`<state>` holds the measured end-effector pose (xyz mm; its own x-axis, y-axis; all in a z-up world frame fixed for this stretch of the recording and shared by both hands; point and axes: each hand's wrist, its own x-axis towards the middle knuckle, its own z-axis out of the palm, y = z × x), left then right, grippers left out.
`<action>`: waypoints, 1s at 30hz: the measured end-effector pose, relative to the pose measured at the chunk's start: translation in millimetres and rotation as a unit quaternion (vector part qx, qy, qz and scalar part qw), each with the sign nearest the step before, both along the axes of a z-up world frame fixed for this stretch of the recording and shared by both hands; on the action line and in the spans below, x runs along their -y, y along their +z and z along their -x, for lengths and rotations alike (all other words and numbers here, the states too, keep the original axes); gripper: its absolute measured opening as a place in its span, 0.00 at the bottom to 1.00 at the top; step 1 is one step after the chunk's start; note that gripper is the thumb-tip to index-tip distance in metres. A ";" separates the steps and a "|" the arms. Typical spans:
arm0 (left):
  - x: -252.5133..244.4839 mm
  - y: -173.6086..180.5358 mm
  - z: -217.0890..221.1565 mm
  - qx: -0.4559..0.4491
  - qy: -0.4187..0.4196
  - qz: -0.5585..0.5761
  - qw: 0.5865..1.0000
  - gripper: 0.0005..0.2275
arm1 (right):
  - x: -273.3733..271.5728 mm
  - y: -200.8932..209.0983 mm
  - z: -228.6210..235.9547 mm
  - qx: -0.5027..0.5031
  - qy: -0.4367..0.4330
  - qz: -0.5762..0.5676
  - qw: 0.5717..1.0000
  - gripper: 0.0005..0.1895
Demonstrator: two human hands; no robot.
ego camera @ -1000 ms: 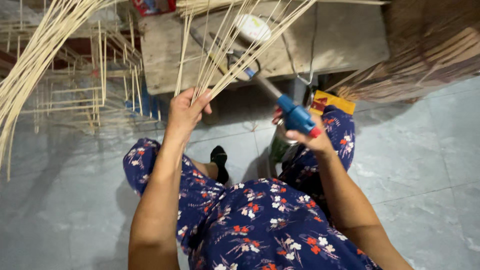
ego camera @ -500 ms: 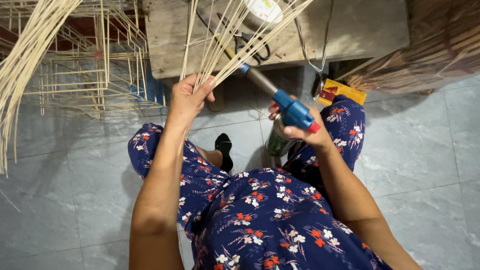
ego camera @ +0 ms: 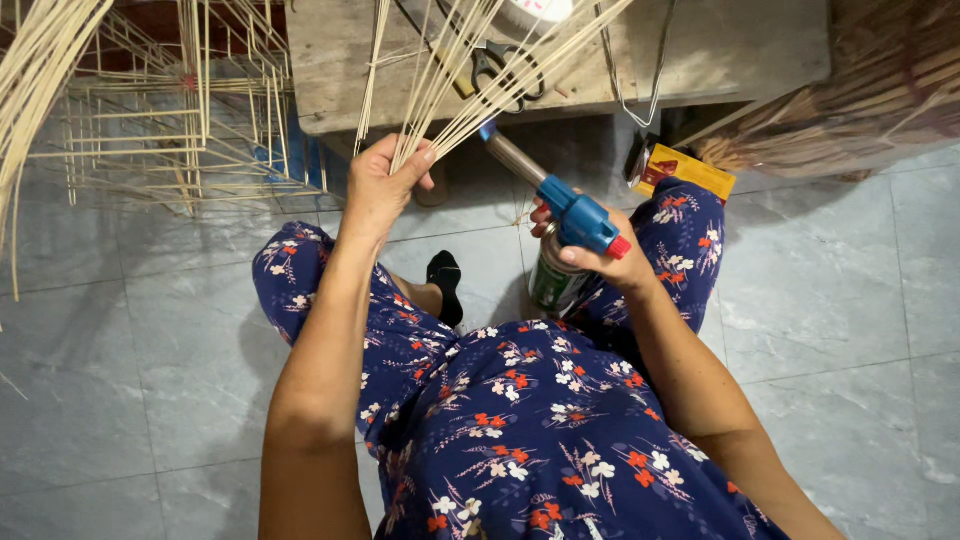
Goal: The person sits on the floor and uses a handheld blowtorch to heat thin bamboo sticks. They ignite the torch, apply the flame to the sticks, and then extinguish it.
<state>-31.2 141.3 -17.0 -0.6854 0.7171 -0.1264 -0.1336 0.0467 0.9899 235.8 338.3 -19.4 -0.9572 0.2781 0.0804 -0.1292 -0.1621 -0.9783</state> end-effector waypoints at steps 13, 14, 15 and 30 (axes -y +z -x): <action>16.0 6.6 -9.7 -0.021 -0.010 -0.001 1.000 0.06 | -2.7 16.3 -11.0 -0.032 -0.068 0.011 0.997 0.39; 15.1 6.8 -9.2 -0.010 -0.009 0.003 1.000 0.06 | -0.4 15.9 -10.6 -0.024 -0.047 -0.004 0.999 0.38; 13.6 7.0 -9.4 0.000 -0.008 0.006 1.000 0.06 | 3.5 15.1 -10.7 -0.016 -0.025 -0.020 0.999 0.38; -29.5 10.6 -0.2 -0.078 -0.062 -0.039 0.994 0.08 | -8.6 26.5 -14.0 -0.036 -0.079 0.000 0.996 0.39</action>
